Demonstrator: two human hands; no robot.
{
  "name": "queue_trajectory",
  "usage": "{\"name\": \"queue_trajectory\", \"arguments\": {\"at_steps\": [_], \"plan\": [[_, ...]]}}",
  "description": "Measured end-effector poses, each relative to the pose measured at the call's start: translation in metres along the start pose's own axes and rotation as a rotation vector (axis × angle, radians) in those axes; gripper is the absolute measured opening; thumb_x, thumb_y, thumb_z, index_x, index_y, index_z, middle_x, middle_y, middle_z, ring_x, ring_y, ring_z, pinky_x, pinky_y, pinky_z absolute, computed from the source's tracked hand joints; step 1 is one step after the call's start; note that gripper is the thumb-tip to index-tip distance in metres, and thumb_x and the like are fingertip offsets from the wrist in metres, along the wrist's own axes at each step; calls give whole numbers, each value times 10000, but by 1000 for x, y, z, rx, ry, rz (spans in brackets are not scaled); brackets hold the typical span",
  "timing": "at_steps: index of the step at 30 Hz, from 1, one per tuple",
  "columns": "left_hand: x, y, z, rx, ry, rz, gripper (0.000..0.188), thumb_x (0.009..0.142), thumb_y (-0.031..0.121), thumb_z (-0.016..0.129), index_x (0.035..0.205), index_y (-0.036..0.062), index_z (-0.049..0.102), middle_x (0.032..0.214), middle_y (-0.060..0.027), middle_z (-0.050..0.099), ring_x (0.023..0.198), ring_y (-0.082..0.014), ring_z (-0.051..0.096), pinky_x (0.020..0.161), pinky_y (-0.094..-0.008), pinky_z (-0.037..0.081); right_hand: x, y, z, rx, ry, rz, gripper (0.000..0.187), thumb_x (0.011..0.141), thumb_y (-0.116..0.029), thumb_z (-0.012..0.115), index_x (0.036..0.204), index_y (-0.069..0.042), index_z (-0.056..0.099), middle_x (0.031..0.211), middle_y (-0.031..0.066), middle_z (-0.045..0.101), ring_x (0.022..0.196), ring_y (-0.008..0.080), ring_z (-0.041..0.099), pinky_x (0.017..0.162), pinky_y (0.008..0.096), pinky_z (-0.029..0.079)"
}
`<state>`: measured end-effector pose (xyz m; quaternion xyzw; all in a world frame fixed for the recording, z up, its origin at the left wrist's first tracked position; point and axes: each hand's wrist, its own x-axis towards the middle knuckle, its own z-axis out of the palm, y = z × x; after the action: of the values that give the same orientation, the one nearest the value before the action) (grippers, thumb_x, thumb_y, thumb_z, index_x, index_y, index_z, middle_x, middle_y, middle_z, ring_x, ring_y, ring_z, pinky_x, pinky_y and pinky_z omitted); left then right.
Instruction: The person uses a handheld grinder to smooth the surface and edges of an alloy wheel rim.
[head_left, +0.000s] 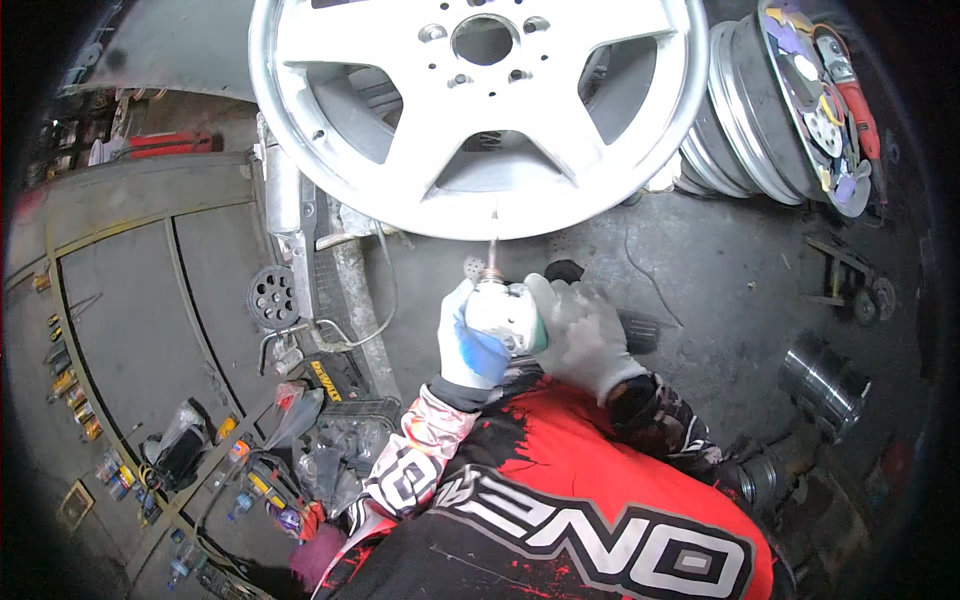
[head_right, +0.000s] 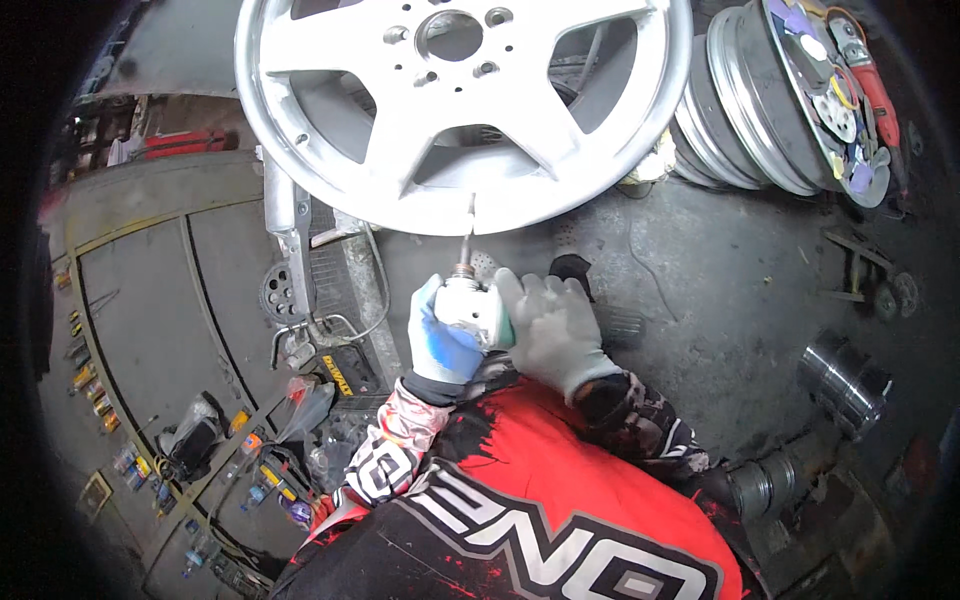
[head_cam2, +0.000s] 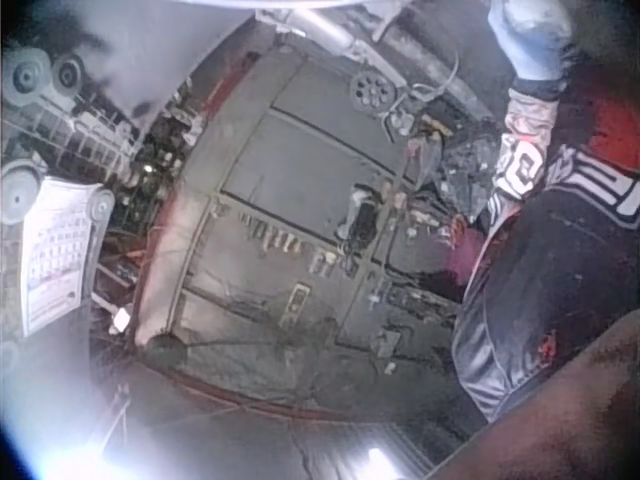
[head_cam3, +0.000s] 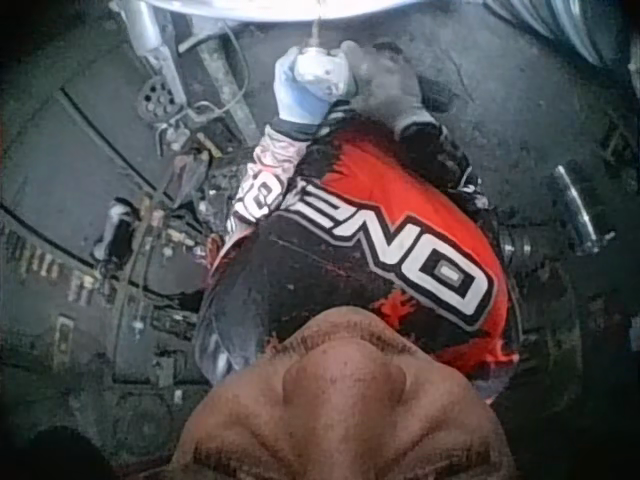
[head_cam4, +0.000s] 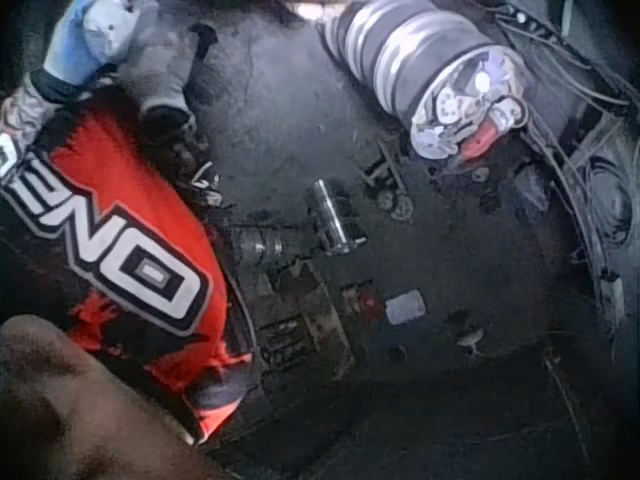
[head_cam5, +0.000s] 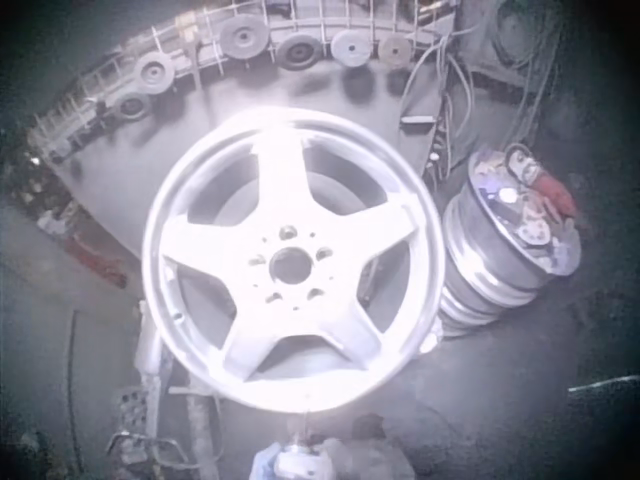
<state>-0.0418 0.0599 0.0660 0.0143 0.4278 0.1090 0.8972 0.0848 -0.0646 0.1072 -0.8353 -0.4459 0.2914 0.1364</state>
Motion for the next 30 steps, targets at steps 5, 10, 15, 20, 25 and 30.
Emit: {"name": "queue_trajectory", "arguments": {"at_steps": [5, 10, 15, 20, 25, 30], "plan": [[-7, 35, -7, -6, -83, 28, 457, 974, 485, 599, 1107, 54, 668, 1076, -112, 723, 1028, -265, 702, 941, -423, 556, 22, -20, 7, -18, 9, -140, 555, 780, -197, 706, 1299, -103, 532, 1124, 152, 663, 980, 321, 673, 829, 475, 486], [-6, 27, 3, 25, -11, 64, 433, 978, 477, 597, 1088, 64, 667, 1054, -110, 726, 1007, -269, 707, 925, -423, 561, 25, -11, 10, -50, 26, -143, 540, 780, -216, 702, 1281, -94, 541, 1134, 175, 662, 979, 330, 670, 829, 480, 486], [10, -16, 6, -45, -25, -54, 453, 984, 466, 585, 1157, 55, 663, 1078, -117, 723, 996, -271, 705, 919, -426, 557, 0, 21, -11, 32, -50, -36, 596, 794, -276, 727, 1318, -77, 526, 1041, 172, 675, 982, 355, 674, 852, 482, 496], [21, -43, 34, -12, -102, -157, 468, 988, 440, 565, 1176, 19, 647, 1092, -122, 715, 1000, -287, 698, 940, -442, 546, -24, 47, -20, -146, 30, 48, 566, 799, -273, 727, 1296, -110, 513, 1022, 132, 672, 991, 348, 677, 880, 467, 487], [19, -32, 17, -50, 5, -91, 463, 992, 445, 552, 1180, 30, 639, 1061, -107, 713, 983, -285, 698, 938, -440, 544, -10, 34, -17, -69, -31, 14, 535, 795, -219, 707, 1285, -103, 525, 1014, 134, 673, 969, 349, 679, 850, 468, 494], [1, 4, 9, -29, 24, 7, 443, 976, 480, 598, 1111, 62, 657, 1032, -100, 724, 986, -274, 705, 921, -435, 555, 19, 5, -8, 6, -110, -67, 563, 764, -167, 697, 1298, -91, 536, 1010, 141, 677, 956, 339, 670, 830, 469, 493]]}}
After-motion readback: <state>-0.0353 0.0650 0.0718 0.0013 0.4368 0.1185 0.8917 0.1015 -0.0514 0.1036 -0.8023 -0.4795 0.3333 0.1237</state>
